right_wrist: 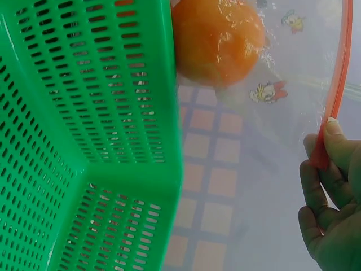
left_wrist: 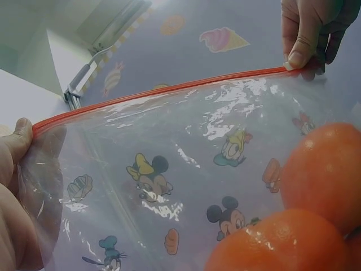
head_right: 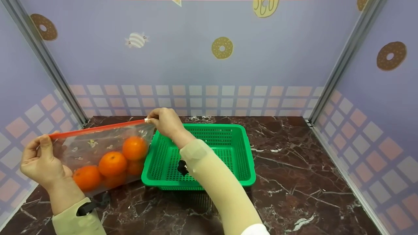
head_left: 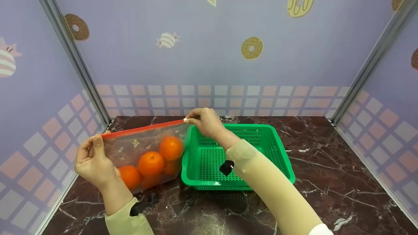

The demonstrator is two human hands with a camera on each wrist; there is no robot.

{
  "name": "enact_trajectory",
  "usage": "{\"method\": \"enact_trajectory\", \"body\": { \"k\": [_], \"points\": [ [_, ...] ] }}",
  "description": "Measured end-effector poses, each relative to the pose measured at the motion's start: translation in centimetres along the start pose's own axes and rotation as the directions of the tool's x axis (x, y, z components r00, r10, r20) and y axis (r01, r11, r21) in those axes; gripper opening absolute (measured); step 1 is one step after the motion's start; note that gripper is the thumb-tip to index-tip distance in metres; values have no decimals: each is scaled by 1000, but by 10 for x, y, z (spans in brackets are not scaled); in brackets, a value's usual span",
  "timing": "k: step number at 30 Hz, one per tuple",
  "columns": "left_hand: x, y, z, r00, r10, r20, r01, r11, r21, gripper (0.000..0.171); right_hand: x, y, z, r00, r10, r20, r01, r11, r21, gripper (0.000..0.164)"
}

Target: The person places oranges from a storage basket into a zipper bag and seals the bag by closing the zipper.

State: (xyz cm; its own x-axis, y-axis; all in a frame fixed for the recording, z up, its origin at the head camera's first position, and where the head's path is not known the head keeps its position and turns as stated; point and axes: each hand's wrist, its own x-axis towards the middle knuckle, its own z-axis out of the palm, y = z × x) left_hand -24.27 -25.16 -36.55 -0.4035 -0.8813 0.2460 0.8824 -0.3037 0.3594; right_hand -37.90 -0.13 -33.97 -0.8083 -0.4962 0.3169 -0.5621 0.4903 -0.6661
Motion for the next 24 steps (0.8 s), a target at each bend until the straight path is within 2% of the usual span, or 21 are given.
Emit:
{"method": "enact_trajectory", "body": {
  "k": [7, 10, 13, 15, 19, 22, 24],
  "points": [
    [-1, -1, 0, 997, 72, 21, -73, 994, 85, 13, 0, 7, -6, 1000, 18, -5, -18, 1000, 5, 18],
    [-1, -1, 1, 999, 47, 9, -48, 998, 46, 15, 0, 10, -7, 1000, 17, -12, -17, 1000, -7, 18],
    [-1, -1, 1, 999, 50, 22, -52, 997, 65, 12, 0, 12, -8, 1000, 18, -14, -18, 1000, -7, 18],
    [-1, -1, 1, 999, 30, 23, -31, 999, 45, 11, 0, 12, -8, 1000, 21, -15, -21, 1000, -3, 18],
    [0, -1, 0, 1000, 7, 25, -8, 999, 33, 9, -1, 8, -7, 997, 73, -19, -72, 997, 12, 18],
    [-1, -1, 0, 1000, -2, 10, 2, 1000, 22, 10, -6, -4, -3, 991, 114, -70, -114, 993, 3, 20],
    [-1, -1, 1, 1000, 2, 3, -2, 1000, 31, 10, -11, -18, 1, 986, 108, -127, -112, 994, -20, 23]
  ]
}}
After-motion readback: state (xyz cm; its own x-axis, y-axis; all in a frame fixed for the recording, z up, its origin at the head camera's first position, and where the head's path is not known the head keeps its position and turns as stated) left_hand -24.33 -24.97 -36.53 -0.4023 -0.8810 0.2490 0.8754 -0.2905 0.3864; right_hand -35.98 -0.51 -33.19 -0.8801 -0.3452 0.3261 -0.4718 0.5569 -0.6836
